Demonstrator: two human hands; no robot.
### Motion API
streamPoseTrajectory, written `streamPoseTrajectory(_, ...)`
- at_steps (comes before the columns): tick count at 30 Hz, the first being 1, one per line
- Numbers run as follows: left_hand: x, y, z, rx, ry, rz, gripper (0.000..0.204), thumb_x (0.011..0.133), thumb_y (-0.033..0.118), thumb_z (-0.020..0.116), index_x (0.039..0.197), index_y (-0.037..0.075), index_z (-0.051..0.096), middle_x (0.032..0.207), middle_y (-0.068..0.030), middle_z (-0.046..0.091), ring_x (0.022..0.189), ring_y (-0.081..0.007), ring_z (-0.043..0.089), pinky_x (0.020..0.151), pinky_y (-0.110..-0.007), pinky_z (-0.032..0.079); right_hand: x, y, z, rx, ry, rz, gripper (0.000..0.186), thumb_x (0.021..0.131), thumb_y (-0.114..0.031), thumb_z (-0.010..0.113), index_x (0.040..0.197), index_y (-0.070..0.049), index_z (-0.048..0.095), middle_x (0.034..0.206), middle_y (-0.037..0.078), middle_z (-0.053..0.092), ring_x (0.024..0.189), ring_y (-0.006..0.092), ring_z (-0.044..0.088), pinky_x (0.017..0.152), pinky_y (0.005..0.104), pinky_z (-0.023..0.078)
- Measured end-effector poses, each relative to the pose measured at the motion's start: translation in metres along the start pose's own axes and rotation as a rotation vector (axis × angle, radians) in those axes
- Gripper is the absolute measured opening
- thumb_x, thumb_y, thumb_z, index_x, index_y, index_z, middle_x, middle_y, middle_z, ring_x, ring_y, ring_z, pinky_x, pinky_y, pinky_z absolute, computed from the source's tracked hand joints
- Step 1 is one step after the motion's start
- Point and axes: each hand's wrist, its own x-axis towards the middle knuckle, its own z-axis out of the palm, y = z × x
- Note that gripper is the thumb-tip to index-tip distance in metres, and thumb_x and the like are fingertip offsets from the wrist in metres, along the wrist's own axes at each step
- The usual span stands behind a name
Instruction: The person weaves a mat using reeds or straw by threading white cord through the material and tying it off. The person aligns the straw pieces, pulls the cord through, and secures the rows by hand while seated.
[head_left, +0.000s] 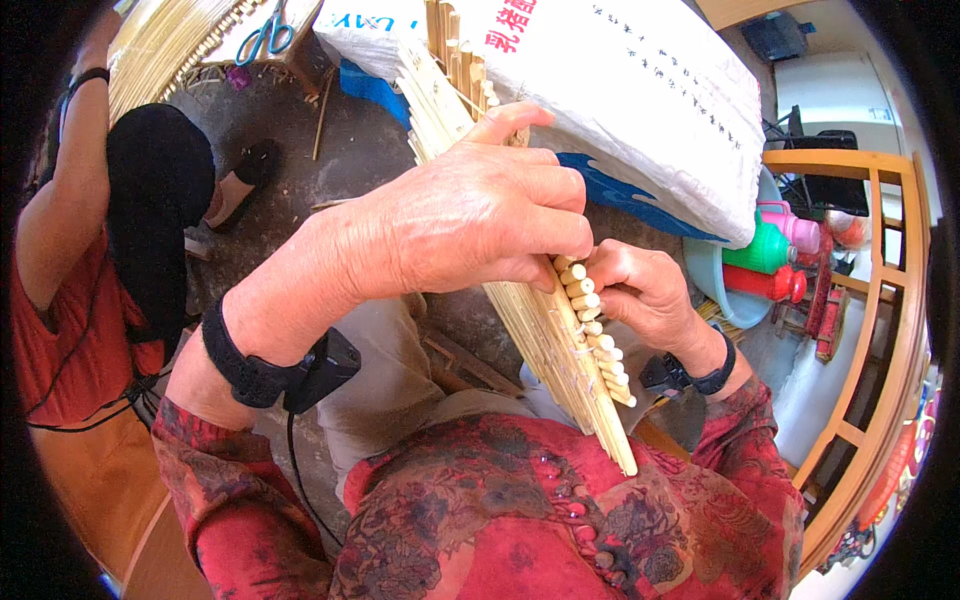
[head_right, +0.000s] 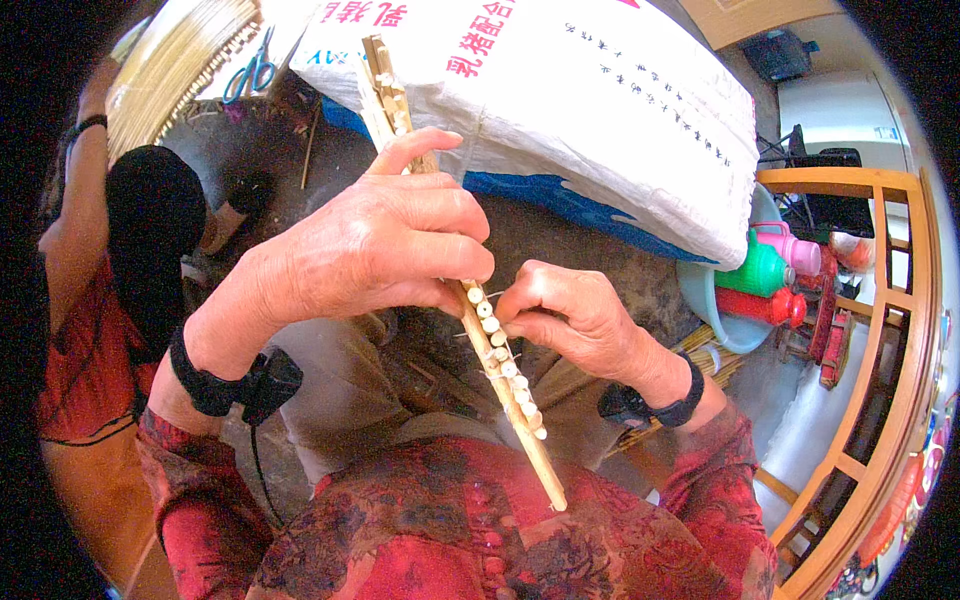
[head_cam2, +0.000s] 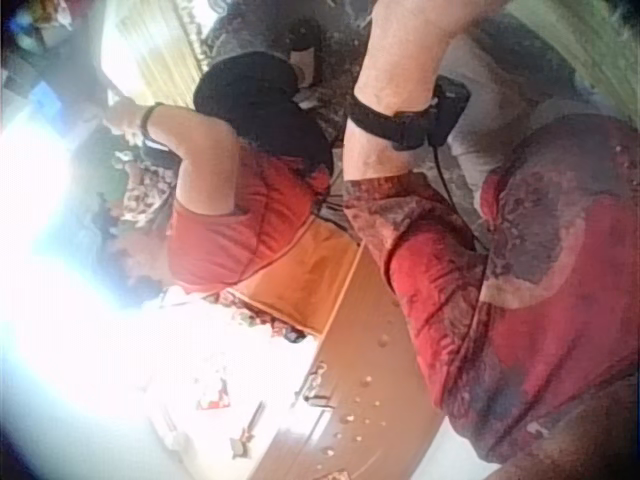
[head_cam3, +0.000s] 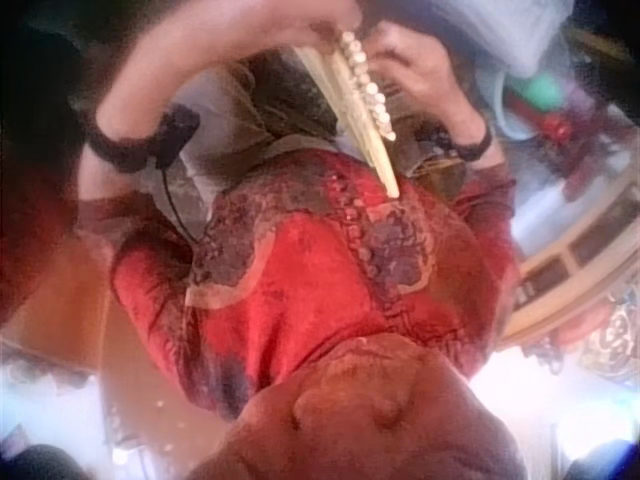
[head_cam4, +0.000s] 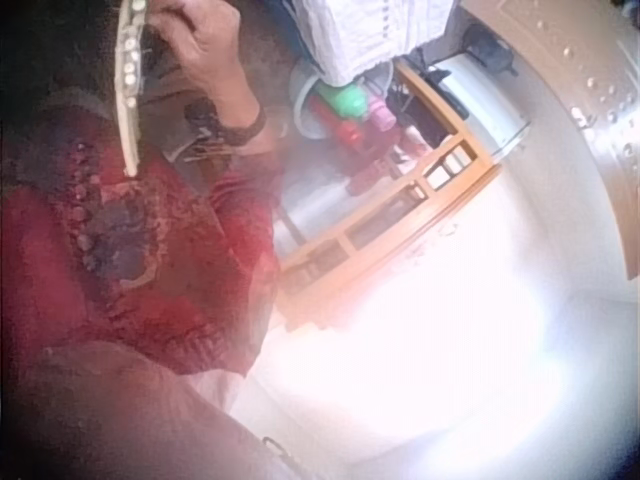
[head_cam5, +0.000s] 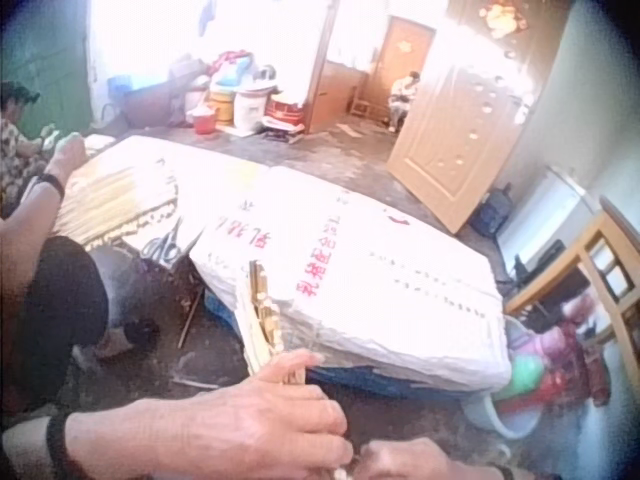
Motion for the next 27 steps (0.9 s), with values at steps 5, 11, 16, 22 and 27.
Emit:
streamPoseTrajectory(5,0.010,-0.008,0.002,-0.024,-0.018,0.037,0.028,0.069,0.021,0.073,0.093,0.014,0.061,0.090,-0.0003,0.055,0.091,-0.0194,0.058,0.106,-0.052,0.026,-0.005,0.007,-0.002,-0.001,0.063,0.041,0.009,0.081,-0.007,0.066,0.087,-0.003,0.061,0.078,0.008,0.057,0.070,0.0203,0.058,0.062,0.0289,0.045)
streamPoseTrajectory(11,0.033,-0.026,0.019,-0.053,0.081,0.078,0.040,0.069,0.017,0.072,0.107,0.012,0.059,0.109,-0.0056,0.058,0.113,-0.0234,0.052,0.108,-0.053,0.024,-0.028,0.018,-0.014,0.030,0.216,0.151,0.016,0.089,-0.016,0.062,0.091,-0.001,0.057,0.085,0.003,0.053,0.078,0.0125,0.052,0.071,0.0252,0.042)
streamPoseTrajectory(16,0.055,-0.032,0.023,0.000,-0.010,0.100,0.045,0.070,0.018,0.071,0.112,0.013,0.058,0.115,-0.0048,0.057,0.124,-0.0256,0.045,0.109,-0.054,0.022,-0.040,0.023,-0.021,0.157,0.374,0.334,0.011,0.088,-0.009,0.061,0.093,0.001,0.057,0.086,0.002,0.052,0.083,0.0104,0.050,0.075,0.0236,0.041)
streamPoseTrajectory(22,0.053,-0.029,0.027,-0.017,-0.043,0.055,0.039,0.072,0.018,0.070,0.109,0.014,0.060,0.110,-0.0047,0.058,0.124,-0.0250,0.045,0.108,-0.055,0.022,-0.042,0.027,-0.026,-0.041,0.349,0.207,0.010,0.081,0.001,0.062,0.090,0.000,0.059,0.085,0.006,0.053,0.080,0.0172,0.052,0.072,0.0268,0.042)
streamPoseTrajectory(27,0.042,-0.016,0.018,-0.025,-0.060,0.048,0.033,0.073,0.015,0.067,0.106,0.015,0.061,0.104,-0.0016,0.058,0.120,-0.0242,0.048,0.106,-0.056,0.023,-0.034,0.023,-0.030,-0.264,0.231,0.061,0.016,0.075,0.000,0.067,0.089,-0.002,0.060,0.084,0.008,0.051,0.077,0.0241,0.053,0.070,0.0292,0.043)
